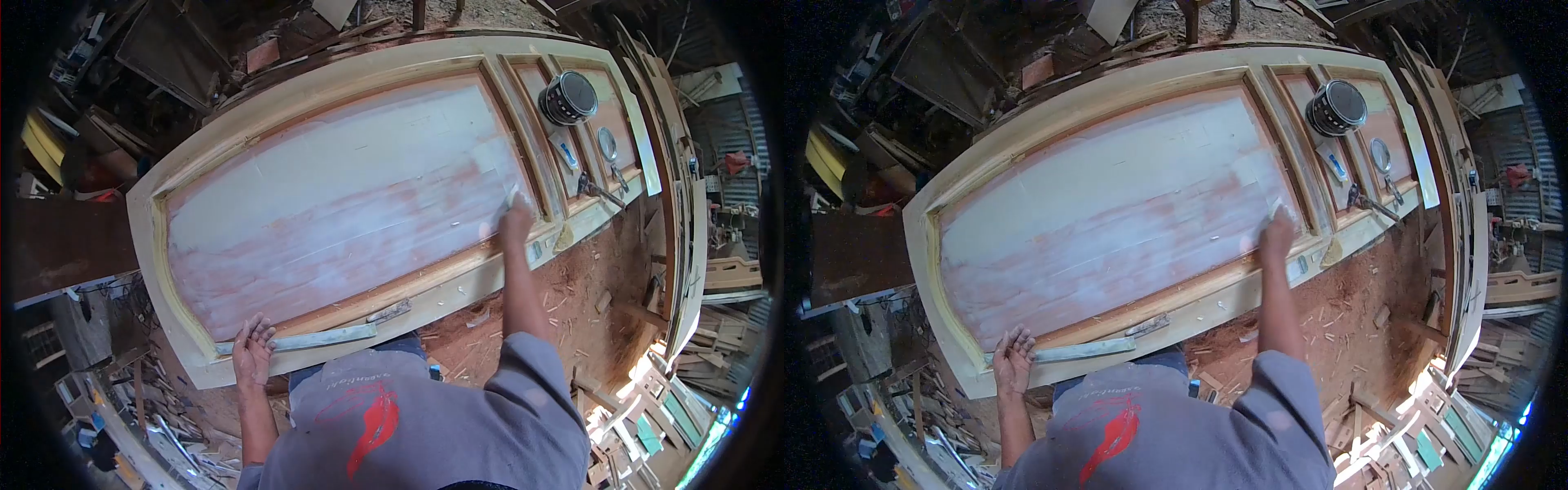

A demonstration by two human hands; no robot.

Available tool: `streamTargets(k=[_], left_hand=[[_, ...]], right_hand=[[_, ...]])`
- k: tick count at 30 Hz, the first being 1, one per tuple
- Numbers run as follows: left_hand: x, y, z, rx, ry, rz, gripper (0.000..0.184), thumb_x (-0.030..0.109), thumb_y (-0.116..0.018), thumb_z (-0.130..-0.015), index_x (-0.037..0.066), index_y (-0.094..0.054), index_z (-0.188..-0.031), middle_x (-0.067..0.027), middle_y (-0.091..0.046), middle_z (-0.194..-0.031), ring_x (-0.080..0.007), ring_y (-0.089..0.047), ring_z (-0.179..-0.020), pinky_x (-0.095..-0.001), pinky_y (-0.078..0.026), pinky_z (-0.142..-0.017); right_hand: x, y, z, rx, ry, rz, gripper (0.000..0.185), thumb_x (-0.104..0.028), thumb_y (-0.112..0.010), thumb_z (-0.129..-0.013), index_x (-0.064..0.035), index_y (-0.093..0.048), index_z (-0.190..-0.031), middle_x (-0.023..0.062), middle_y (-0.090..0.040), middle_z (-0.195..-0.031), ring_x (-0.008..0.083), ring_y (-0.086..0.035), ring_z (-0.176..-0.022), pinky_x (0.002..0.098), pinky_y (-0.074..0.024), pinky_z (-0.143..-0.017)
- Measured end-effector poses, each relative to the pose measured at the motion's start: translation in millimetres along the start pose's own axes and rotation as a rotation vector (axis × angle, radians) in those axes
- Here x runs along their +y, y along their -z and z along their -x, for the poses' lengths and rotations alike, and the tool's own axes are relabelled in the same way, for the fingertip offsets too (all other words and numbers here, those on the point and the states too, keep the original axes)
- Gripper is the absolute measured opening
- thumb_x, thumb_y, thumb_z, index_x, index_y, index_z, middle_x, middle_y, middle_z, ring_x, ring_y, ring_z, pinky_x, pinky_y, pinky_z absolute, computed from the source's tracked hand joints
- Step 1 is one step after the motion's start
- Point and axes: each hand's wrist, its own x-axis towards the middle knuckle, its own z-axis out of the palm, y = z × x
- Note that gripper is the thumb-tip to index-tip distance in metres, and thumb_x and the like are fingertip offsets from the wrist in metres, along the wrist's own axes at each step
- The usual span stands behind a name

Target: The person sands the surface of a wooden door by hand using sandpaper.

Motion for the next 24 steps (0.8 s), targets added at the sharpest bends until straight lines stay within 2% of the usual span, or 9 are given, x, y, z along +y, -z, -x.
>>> streamTargets(k=[3,4,5,8,9,11,15,18,24], left_hand=[[0,-8,-2,-0.015,0.011,-0.004,0.046,0.040,-0.060,-0.103,0.003,-0.064,-0.128,-0.0071,-0.072,-0.110,-0.0195,-0.071,-0.095,-0.0317,-0.058,-0.070],[-1,-9,-5,-0.025,0.016,-0.001,0.046,0.040,-0.060,-0.103,0.003,-0.064,-0.128,-0.0071,-0.072,-0.111,-0.0195,-0.071,-0.095,-0.0319,-0.058,-0.070],[-3,-10,-6,-0.032,0.023,0.001,0.045,0.040,-0.060,-0.103,0.003,-0.064,-0.128,-0.0072,-0.072,-0.111,-0.0196,-0.071,-0.095,-0.0321,-0.058,-0.070],[-2,-17,-11,-0.070,0.023,0.007,0.044,0.040,-0.060,-0.103,0.003,-0.064,-0.127,-0.0073,-0.072,-0.111,-0.0196,-0.071,-0.095,-0.0325,-0.058,-0.070],[0,-19,-12,-0.069,0.010,0.005,0.044,0.040,-0.060,-0.103,0.004,-0.064,-0.127,-0.0074,-0.072,-0.111,-0.0196,-0.071,-0.094,-0.0326,-0.058,-0.070],[5,-22,-8,-0.060,-0.015,-0.007,0.043,0.039,-0.060,-0.102,0.004,-0.064,-0.127,-0.0075,-0.072,-0.112,-0.0197,-0.071,-0.094,-0.0328,-0.058,-0.070],[9,-9,-4,-0.043,-0.017,-0.049,0.047,0.041,-0.058,-0.104,0.004,-0.062,-0.132,-0.0063,-0.071,-0.113,-0.0180,-0.069,-0.098,-0.0307,-0.055,-0.073],[9,-3,2,-0.030,-0.026,-0.048,0.047,0.041,-0.057,-0.104,0.004,-0.062,-0.132,-0.0059,-0.071,-0.113,-0.0177,-0.069,-0.098,-0.0305,-0.055,-0.074],[15,17,5,-0.028,-0.002,-0.020,0.046,0.040,-0.057,-0.104,0.004,-0.062,-0.132,-0.0057,-0.071,-0.114,-0.0176,-0.069,-0.098,-0.0299,-0.054,-0.074]], right_hand=[[-25,-30,69,0.050,0.059,0.096,0.052,-0.010,-0.057,-0.092,0.0074,-0.053,-0.141,0.0330,-0.058,-0.137,0.0467,-0.055,-0.128,0.0499,-0.0436,-0.111],[-52,-9,78,-0.255,-0.163,0.043,0.054,-0.009,-0.054,-0.094,0.0038,-0.050,-0.146,0.0277,-0.049,-0.151,0.0428,-0.044,-0.142,0.0467,-0.0347,-0.120],[-48,-21,96,-0.206,-0.099,0.069,0.052,-0.012,-0.057,-0.092,0.0005,-0.057,-0.142,0.0288,-0.060,-0.137,0.0430,-0.056,-0.130,0.0474,-0.0430,-0.112],[-101,73,84,-0.627,-0.162,-0.030,0.044,-0.015,-0.060,-0.089,-0.0016,-0.068,-0.130,0.0287,-0.070,-0.113,0.0438,-0.067,-0.109,0.0484,-0.0506,-0.100],[-71,66,75,-0.537,-0.015,-0.183,0.038,-0.013,-0.061,-0.084,-0.0054,-0.075,-0.118,0.0275,-0.071,-0.096,0.0448,-0.069,-0.094,0.0495,-0.0539,-0.091],[-9,44,38,-0.397,0.030,-0.171,0.049,-0.006,-0.055,-0.077,-0.0115,-0.075,-0.122,0.0278,-0.071,-0.097,0.0441,-0.070,-0.091,0.0486,-0.0553,-0.087],[42,53,-53,-0.186,0.066,-0.134,0.032,-0.015,-0.053,-0.089,-0.0075,-0.077,-0.109,0.0297,-0.069,-0.099,0.0462,-0.068,-0.093,0.0520,-0.0536,-0.086],[56,35,-89,-0.373,-0.009,-0.103,0.029,-0.023,-0.055,-0.093,-0.0044,-0.076,-0.102,0.0295,-0.069,-0.098,0.0471,-0.068,-0.092,0.0530,-0.0527,-0.085],[44,14,-72,-0.383,0.100,-0.020,0.042,-0.042,-0.057,-0.095,-0.0031,-0.075,-0.095,0.0279,-0.069,-0.095,0.0471,-0.068,-0.094,0.0539,-0.0527,-0.083]])
